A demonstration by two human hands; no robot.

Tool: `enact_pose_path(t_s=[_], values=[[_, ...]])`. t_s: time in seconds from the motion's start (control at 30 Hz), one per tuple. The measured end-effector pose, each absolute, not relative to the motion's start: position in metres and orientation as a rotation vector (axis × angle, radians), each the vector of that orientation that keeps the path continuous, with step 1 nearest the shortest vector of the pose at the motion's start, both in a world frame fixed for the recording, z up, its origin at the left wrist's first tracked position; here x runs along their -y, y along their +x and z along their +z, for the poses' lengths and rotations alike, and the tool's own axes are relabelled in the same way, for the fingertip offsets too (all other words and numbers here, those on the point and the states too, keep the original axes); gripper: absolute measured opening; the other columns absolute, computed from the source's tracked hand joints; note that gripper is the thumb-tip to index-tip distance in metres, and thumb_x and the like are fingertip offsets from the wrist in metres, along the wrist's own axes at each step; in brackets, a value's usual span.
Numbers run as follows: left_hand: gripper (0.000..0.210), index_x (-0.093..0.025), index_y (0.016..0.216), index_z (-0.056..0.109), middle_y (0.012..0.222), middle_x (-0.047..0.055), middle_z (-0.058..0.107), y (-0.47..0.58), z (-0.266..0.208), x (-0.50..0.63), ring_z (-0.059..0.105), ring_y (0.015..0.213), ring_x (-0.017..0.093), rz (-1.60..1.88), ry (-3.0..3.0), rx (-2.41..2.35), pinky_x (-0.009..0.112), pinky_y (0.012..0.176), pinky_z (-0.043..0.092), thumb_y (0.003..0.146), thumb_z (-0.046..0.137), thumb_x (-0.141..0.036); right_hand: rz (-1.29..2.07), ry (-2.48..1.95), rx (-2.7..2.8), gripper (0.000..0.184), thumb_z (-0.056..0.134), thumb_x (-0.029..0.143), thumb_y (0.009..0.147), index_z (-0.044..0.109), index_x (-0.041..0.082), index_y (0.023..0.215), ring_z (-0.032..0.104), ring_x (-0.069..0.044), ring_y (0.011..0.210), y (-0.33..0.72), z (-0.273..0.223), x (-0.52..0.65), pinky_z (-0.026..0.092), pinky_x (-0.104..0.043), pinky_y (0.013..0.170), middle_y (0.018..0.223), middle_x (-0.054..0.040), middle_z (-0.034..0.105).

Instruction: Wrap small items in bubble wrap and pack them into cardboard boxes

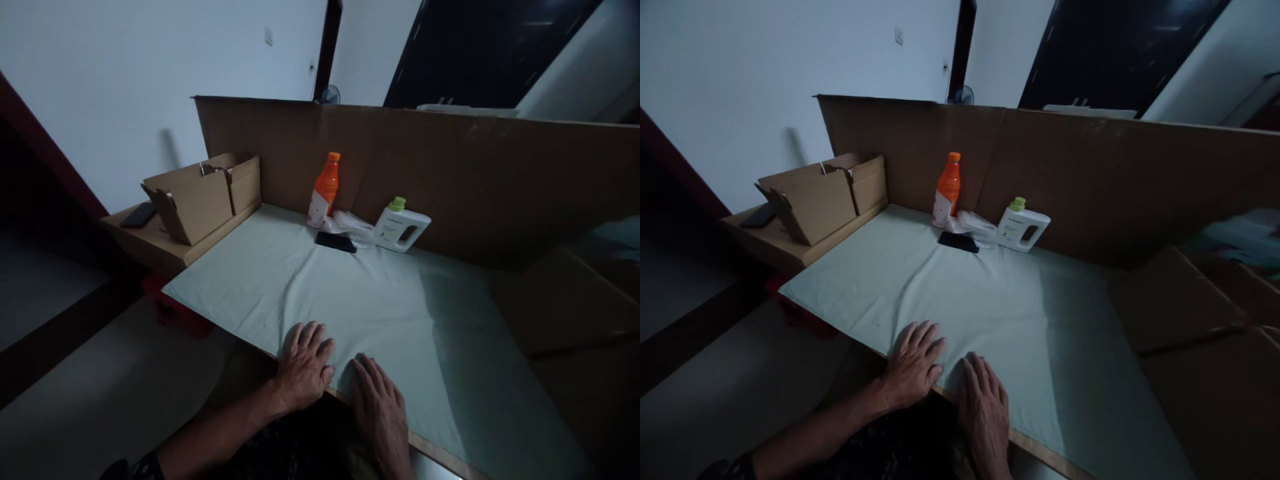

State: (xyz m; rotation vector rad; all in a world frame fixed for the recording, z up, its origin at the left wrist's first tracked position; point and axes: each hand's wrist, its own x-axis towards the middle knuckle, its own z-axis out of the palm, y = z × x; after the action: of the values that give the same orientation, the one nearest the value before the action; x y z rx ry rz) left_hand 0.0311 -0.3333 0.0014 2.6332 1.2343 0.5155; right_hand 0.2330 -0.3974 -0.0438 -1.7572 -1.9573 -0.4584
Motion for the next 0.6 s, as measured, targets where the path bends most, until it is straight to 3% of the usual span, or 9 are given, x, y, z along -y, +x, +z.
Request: enact_pose_path(t_s=[0.13, 0.27, 0.37, 0.5, 0.53, 0.6], values=[[0.051, -0.023, 0.14, 0.058, 0.155, 0.012, 0.049, 0.032, 0.003, 0.328, 0.037, 0.149, 0.029, 0.635, 2.529, -1.158, 0.052, 0.126, 0.026, 0.095, 0.055, -0.046, -0.495, -1.756, 1.981, 0.037, 0.039, 0.023, 0.1, 0.066, 0.021, 0.125, 0.061, -0.025, 0.124, 0.23, -0.039, 0.4, 0.047, -0.04, 0.096, 0.133, -0.0096, 0.068], [0.046, -0.019, 0.124, 0.068, 0.15, 0.014, 0.054, -0.007, 0.026, 0.286, 0.053, 0.138, 0.03, 0.783, 2.425, -1.267, 0.041, 0.114, 0.046, 0.082, 0.072, -0.037, -0.491, -1.779, 1.968, 0.038, 0.037, 0.024, 0.1, 0.064, 0.021, 0.126, 0.061, -0.026, 0.124, 0.229, -0.036, 0.399, 0.047, -0.042, 0.096, 0.132, -0.0092, 0.069], [0.046, -0.006, 0.132, 0.059, 0.16, 0.02, 0.036, -0.072, 0.076, 0.234, 0.036, 0.148, 0.039, 1.01, 2.267, -1.632, 0.049, 0.122, 0.033, 0.09, 0.06, -0.025, -0.458, -1.752, 1.953, 0.036, 0.038, 0.025, 0.1, 0.064, 0.022, 0.125, 0.062, -0.027, 0.122, 0.227, -0.034, 0.398, 0.048, -0.044, 0.094, 0.131, -0.0089, 0.07], [0.068, 0.001, 0.147, 0.034, 0.169, 0.023, -0.006, -0.167, 0.163, 0.172, -0.003, 0.156, 0.044, 1.358, 2.057, -1.963, 0.057, 0.128, 0.009, 0.094, 0.061, -0.032, -0.464, -1.726, 1.938, 0.035, 0.039, 0.025, 0.099, 0.065, 0.022, 0.123, 0.063, -0.029, 0.121, 0.226, -0.036, 0.396, 0.049, -0.045, 0.092, 0.13, -0.0097, 0.07], [0.073, 0.002, 0.147, 0.033, 0.169, 0.023, -0.011, -0.186, 0.18, 0.161, -0.008, 0.155, 0.045, 1.445, 1.993, -2.029, 0.058, 0.128, 0.005, 0.091, 0.065, -0.034, -0.47, -1.727, 1.934, 0.035, 0.04, 0.025, 0.099, 0.065, 0.022, 0.123, 0.063, -0.029, 0.121, 0.226, -0.036, 0.396, 0.049, -0.045, 0.092, 0.13, -0.0094, 0.07], [0.077, 0.001, 0.144, 0.036, 0.17, 0.018, -0.006, -0.214, 0.202, 0.141, -0.007, 0.153, 0.049, 1.509, 1.914, -2.129, 0.061, 0.127, 0.007, 0.088, 0.069, -0.039, -0.474, -1.736, 1.921, 0.034, 0.041, 0.023, 0.098, 0.065, 0.023, 0.123, 0.063, -0.028, 0.121, 0.225, -0.036, 0.396, 0.048, -0.045, 0.093, 0.13, -0.0084, 0.07]])
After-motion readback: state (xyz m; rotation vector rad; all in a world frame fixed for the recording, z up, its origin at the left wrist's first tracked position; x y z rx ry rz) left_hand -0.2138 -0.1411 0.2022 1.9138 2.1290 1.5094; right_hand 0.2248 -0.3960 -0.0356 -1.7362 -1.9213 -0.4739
